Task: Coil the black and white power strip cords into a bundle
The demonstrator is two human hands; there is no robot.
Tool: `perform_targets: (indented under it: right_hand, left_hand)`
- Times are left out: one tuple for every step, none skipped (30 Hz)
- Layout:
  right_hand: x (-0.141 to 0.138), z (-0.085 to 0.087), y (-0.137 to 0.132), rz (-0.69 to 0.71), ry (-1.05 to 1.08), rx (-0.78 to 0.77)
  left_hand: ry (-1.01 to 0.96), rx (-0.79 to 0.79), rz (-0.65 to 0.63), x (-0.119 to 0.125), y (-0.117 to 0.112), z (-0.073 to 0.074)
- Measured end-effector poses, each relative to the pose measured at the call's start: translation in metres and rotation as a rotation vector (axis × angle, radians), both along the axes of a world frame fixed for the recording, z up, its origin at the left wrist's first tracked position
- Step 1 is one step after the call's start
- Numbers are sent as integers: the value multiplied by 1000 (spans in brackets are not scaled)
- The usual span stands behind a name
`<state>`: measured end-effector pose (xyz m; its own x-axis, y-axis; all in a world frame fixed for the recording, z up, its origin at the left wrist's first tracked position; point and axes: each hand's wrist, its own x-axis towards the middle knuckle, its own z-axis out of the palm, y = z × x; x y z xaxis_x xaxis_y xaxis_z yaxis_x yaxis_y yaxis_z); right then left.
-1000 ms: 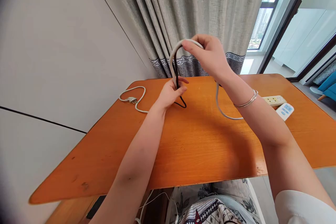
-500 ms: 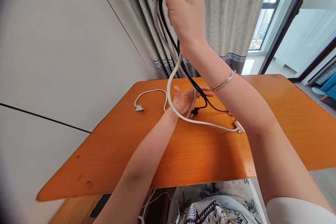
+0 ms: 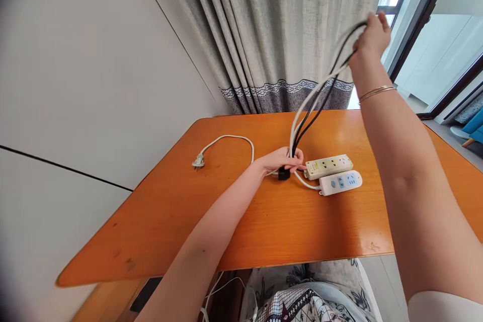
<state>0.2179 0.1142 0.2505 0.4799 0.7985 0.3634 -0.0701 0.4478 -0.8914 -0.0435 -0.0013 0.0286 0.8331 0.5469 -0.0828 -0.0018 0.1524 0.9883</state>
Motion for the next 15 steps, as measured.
perform_targets:
  right_hand:
    - [14,-8,-1,-100,69,-1]
    - [26,-17,-4,-186,145,-14]
    - [37,-27,-8,-285,263,-35]
    - [46,-38,-12,-321,294,-52]
    - [54,-51,-16,-331,296,-62]
    - [60,-66,-19,-323,289,-87]
    - [65,-82,-21,-311,280,-111]
    - [68,-99,-22,-286,265,-146]
    - [70,-117,-24,-259,246,-188]
    - [70,-135,-25,-220,215,-222]
    - [68,-153,-26,-178,178,-251]
    - [65,-170,-28,-125,138,-277]
    - [62,-186,-30,-77,98,-304]
    - [57,-200,-34,-26,54,-327]
    - [52,-212,-38,22,8,-349]
  left_hand:
    - [2,-8,54,-4,5,-3]
    - [8,1,92,-9,10,-5]
    - [20,16,116,-14,15,-5]
    - [32,25,129,-18,19,-5]
    - [35,24,134,-22,22,-3]
    - [27,19,144,-25,24,-1]
    - [5,9,166,-27,26,2]
    - [-28,-3,208,-29,28,5]
    - [-68,-17,270,-30,29,8]
    - [-112,-34,343,-31,30,11]
    - [-157,-57,421,-33,31,15]
    - [-200,-85,495,-35,33,18]
    - [-242,-114,559,-38,34,22]
    - [-279,-143,610,-41,35,25]
    - [-312,-171,652,-45,36,28]
